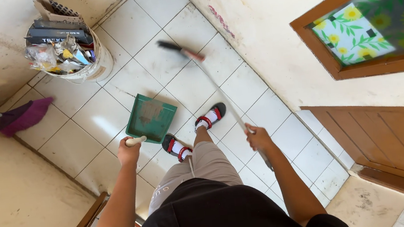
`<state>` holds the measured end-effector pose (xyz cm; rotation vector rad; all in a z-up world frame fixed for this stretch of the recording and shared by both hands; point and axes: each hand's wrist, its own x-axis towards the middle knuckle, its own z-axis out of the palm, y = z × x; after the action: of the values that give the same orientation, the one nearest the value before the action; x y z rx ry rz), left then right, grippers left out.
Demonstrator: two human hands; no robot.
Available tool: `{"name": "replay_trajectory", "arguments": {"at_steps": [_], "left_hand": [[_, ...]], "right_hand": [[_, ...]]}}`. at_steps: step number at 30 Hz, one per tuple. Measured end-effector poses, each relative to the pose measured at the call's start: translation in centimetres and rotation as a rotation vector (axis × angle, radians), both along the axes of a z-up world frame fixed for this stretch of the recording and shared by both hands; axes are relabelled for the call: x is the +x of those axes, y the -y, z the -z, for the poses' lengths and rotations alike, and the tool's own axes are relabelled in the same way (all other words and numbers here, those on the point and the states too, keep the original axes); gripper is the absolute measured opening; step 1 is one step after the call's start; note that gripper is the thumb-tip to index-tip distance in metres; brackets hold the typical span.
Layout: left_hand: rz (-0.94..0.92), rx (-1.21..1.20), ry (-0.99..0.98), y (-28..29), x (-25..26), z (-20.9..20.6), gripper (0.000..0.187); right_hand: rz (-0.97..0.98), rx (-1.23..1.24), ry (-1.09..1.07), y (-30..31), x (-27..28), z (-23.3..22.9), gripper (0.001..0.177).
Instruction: Sweeping a tiled floor using a broom and a dustpan and emptying trash into a bin.
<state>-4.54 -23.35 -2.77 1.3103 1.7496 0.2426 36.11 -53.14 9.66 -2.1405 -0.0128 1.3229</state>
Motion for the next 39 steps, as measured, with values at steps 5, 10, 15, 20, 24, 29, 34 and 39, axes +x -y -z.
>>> {"name": "replay_trajectory", "arguments": {"at_steps": [5,10,15,20,24,29,34,39], "left_hand": [[0.061,0.011,-0.078,1.0,-0.1,0.3,0.044],[0.099,0.010,-0.084,1.4,0.2,0.7,0.044],[0.082,-0.008,-0.098,2.4,1.0,0.7,0.046],[0.068,-0.030,-0.056,2.7,1.9,-0.2,0.045],[0.037,-0.028,-0.013,2.8,2.3,0.1,0.045],[0.050,-0.024,-0.039,3.9,3.5,-0.1,0.043],[0.051,-0.044,-0.060,5.2,5.2,0.5,0.043],[0.039,0.004,-0.047,7.4,7.2,0.6,0.041]], "right_hand": [[-0.062,-0.116,0.271,-1.6,3.8,5.2,0.045],[0.159,-0.148,0.183,0.9,4.7,11.5,0.036],[0.148,0.014,-0.015,6.4,-1.1,6.1,0.048],[0.146,-0.037,-0.073,6.6,-2.2,-1.6,0.052],[0.088,-0.018,0.147,5.3,0.0,2.0,0.049],[0.173,-0.049,0.208,2.4,4.3,10.9,0.029],[0.067,-0.162,0.160,4.8,0.0,13.8,0.026],[0.229,0.017,-0.097,9.5,-2.5,2.0,0.046]]}}
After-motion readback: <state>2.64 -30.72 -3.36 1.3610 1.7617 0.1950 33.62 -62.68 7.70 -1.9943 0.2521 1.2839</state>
